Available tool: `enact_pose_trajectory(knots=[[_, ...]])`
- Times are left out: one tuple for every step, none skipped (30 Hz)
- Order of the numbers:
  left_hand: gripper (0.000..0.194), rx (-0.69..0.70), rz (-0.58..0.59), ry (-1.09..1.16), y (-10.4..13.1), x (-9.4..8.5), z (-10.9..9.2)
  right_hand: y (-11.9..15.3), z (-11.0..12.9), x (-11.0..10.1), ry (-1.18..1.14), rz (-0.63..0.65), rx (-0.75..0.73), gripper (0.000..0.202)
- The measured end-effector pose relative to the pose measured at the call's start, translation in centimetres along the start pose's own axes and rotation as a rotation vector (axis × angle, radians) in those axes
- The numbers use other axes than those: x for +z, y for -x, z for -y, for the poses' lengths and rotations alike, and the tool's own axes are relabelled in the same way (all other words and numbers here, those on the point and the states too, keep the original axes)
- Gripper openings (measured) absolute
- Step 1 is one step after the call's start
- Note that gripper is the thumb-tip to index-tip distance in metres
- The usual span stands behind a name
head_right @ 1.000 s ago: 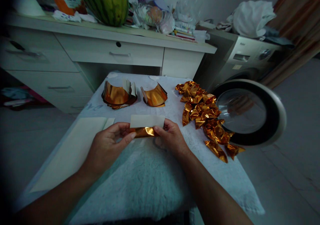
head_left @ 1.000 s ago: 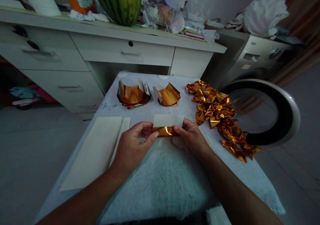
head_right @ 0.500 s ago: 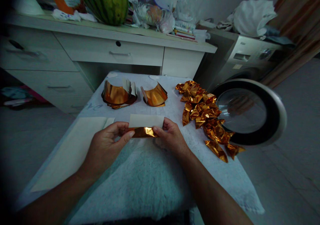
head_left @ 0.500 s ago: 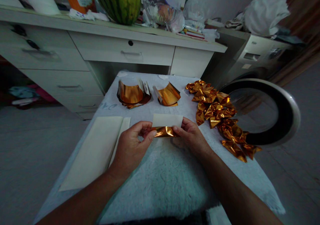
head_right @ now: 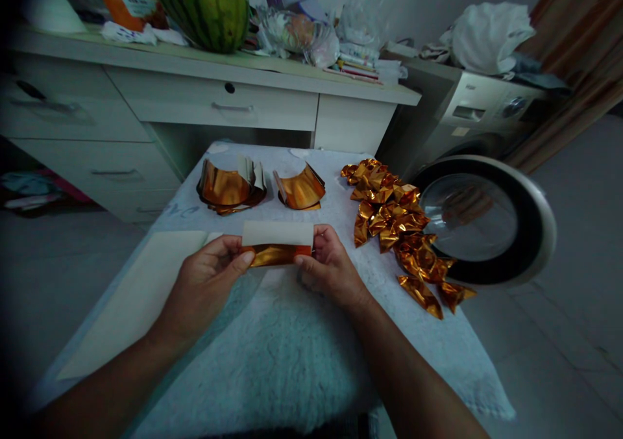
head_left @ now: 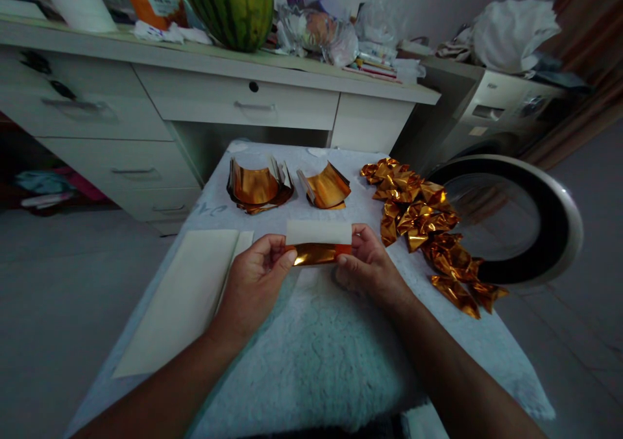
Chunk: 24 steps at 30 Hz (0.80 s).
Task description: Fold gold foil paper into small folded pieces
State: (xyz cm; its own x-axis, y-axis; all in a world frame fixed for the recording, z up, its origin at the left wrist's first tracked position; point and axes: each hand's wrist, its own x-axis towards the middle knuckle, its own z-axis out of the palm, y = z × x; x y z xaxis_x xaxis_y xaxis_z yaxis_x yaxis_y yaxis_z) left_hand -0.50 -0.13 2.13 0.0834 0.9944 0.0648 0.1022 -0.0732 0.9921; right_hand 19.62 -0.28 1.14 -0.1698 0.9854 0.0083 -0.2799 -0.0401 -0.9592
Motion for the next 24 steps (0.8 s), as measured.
enact_pose_trajectory(knots=[[0.01,-0.002,-0.001,-0.006,0.01,0.0,0.0,-0.01,0.05,0.01,-0.006,-0.011,0.004,0.043],[0.009,-0.001,-0.004,-0.014,0.03,-0.01,0.02,-0.01,0.09,0.02,-0.008,-0.023,0.009,0.041],[0.009,0.002,-0.004,-0.023,0.05,-0.03,0.06,0.0,0.13,0.03,-0.005,-0.032,0.019,0.04],[0.009,0.005,-0.003,-0.031,0.07,-0.06,0.1,0.01,0.16,0.03,0.002,-0.036,0.038,0.038],[0.01,0.009,0.0,-0.038,0.09,-0.1,0.15,0.02,0.15,0.02,0.009,-0.036,0.061,0.037],[0.01,0.014,0.003,-0.044,0.12,-0.14,0.2,0.01,0.12,-0.01,0.012,-0.029,0.084,0.036],[0.01,0.019,0.004,-0.051,0.14,-0.18,0.24,-0.01,0.05,-0.05,0.01,-0.022,0.101,0.035],[0.01,0.024,0.003,-0.054,0.16,-0.2,0.28,-0.04,-0.03,-0.11,0.005,-0.013,0.112,0.035],[0.01,0.027,-0.001,-0.055,0.18,-0.22,0.31,-0.08,-0.12,-0.18,0.0,-0.005,0.117,0.034],[0.01,0.03,-0.003,-0.051,0.19,-0.22,0.34,-0.12,-0.22,-0.25,-0.003,0.0,0.115,0.034],[0.01,0.033,-0.002,-0.044,0.19,-0.21,0.35,-0.15,-0.3,-0.31,-0.004,-0.001,0.112,0.033],[0.009,0.035,0.001,-0.034,0.18,-0.19,0.35,-0.16,-0.36,-0.34,-0.004,-0.002,0.112,0.033],[0.009,0.036,0.006,-0.026,0.17,-0.16,0.35,-0.15,-0.41,-0.36,-0.007,-0.003,0.114,0.033],[0.01,0.037,0.011,-0.021,0.15,-0.13,0.34,-0.13,-0.43,-0.35,-0.01,0.001,0.119,0.034],[0.01,0.037,0.016,-0.022,0.13,-0.09,0.32,-0.08,-0.44,-0.33,-0.014,0.007,0.125,0.034],[0.01,0.036,0.019,-0.024,0.11,-0.07,0.29,-0.03,-0.43,-0.3,-0.022,0.015,0.132,0.035],[0.01,0.035,0.021,-0.026,0.1,-0.05,0.25,0.02,-0.43,-0.27,-0.031,0.025,0.138,0.035],[0.01,0.032,0.025,-0.026,0.09,-0.04,0.19,0.06,-0.44,-0.25,-0.039,0.031,0.14,0.036],[0.01,0.026,0.034,-0.025,0.08,-0.04,0.12,0.08,-0.45,-0.24,-0.041,0.03,0.137,0.036],[0.011,0.019,0.043,-0.026,0.08,-0.06,0.04,0.09,-0.47,-0.24,-0.036,0.026,0.131,0.037],[0.012,0.011,0.053,-0.031,0.08,-0.08,-0.05,0.09,-0.49,-0.26,-0.027,0.018,0.124,0.036],[0.013,0.004,0.062,-0.041,0.09,-0.12,-0.15,0.08,-0.51,-0.27,-0.014,0.011,0.119,0.036],[0.015,-0.003,0.07,-0.054,0.09,-0.15,-0.23,0.06,-0.53,-0.29,-0.004,0.006,0.116,0.036],[0.016,-0.007,0.076,-0.068,0.11,-0.17,-0.29,0.04,-0.54,-0.3,0.0,0.003,0.117,0.037]])
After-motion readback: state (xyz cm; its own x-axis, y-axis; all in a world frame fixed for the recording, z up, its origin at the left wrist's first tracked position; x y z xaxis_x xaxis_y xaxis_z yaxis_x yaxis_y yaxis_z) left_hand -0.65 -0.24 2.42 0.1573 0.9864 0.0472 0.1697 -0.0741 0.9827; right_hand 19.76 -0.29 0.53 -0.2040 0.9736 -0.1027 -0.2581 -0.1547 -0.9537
